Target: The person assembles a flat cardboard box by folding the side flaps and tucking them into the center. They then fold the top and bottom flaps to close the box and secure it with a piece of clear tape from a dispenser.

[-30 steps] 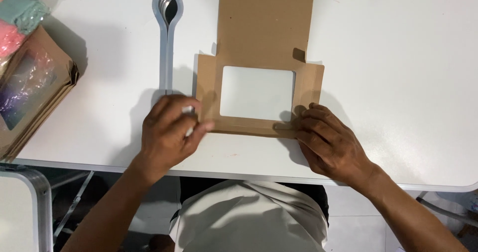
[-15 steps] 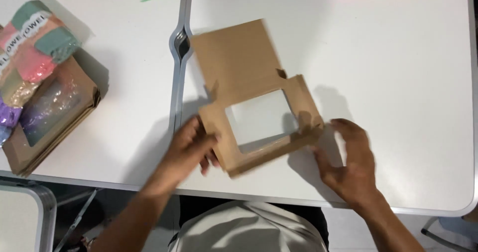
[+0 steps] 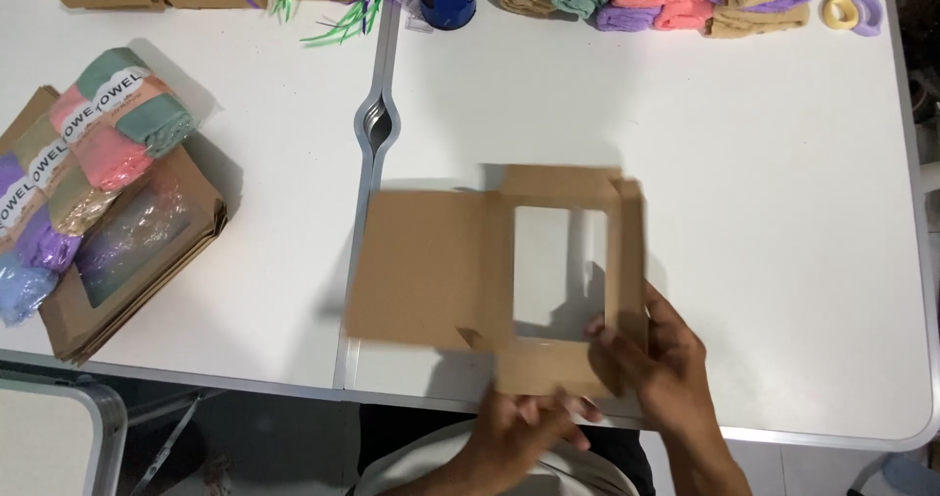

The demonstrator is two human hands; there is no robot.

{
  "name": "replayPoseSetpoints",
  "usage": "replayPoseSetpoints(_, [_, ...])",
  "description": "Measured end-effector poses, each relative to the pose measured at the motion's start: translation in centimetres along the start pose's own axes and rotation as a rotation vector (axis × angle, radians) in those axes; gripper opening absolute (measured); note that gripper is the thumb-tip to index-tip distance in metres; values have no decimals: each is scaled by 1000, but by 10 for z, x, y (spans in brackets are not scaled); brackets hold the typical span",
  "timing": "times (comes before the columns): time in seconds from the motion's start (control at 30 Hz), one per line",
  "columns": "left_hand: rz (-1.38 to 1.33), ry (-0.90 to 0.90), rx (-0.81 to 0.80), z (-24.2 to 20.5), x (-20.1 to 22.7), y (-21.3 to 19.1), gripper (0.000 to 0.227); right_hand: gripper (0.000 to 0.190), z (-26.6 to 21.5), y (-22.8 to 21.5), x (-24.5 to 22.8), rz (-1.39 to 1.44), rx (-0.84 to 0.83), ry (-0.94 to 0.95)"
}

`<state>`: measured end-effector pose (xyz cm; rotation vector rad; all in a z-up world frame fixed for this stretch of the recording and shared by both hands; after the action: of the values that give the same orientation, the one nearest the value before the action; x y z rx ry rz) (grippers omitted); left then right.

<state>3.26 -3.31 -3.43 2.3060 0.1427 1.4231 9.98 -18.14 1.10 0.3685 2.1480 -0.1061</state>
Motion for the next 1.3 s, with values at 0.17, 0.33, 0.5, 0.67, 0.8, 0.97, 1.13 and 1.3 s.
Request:
replayPoseSetpoints(0.17, [775, -171, -440, -44, 78, -24, 50, 40, 71, -18, -24, -143, -256, -282])
replayPoseSetpoints(0.33, [1392, 438, 199, -17, 141, -99, 28, 29, 105, 14, -66, -333, -413, -337])
replayPoseSetpoints(0.5, [1097, 336, 416, 86, 152, -171, 74, 27, 123, 59, -76, -357, -588, -354])
replayPoseSetpoints(0.67, [1013, 382, 456, 107, 127, -179, 52, 44, 140, 93, -67, -885, -530, -765])
replayPoseSetpoints(0.8, [990, 401, 497, 96, 130, -154, 48, 36, 93, 147, -84, -804, -629, -1202])
replayPoseSetpoints(0.97, [976, 448, 539, 91, 134, -152, 52, 24, 116, 174, -42, -561, -530, -1230])
replayPoseSetpoints(1.13, [1023, 475, 565, 96, 127, -159, 48, 25, 109, 179, -32, -617, -506, -1248])
replayPoseSetpoints(1.3, [561, 396, 474, 105, 135, -168, 32, 22, 86, 185, -42, -563, -484, -1435])
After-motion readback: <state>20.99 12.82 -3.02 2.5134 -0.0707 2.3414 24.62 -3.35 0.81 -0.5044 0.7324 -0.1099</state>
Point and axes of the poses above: each hand's wrist, its own z-axis towards the middle knuckle, its own y-axis out of the palm, x = y × z, the point moved 5 cm from there along z, towards the middle knuckle, and after that the axes turned 13 degrees about z, right-handed, at the moved point
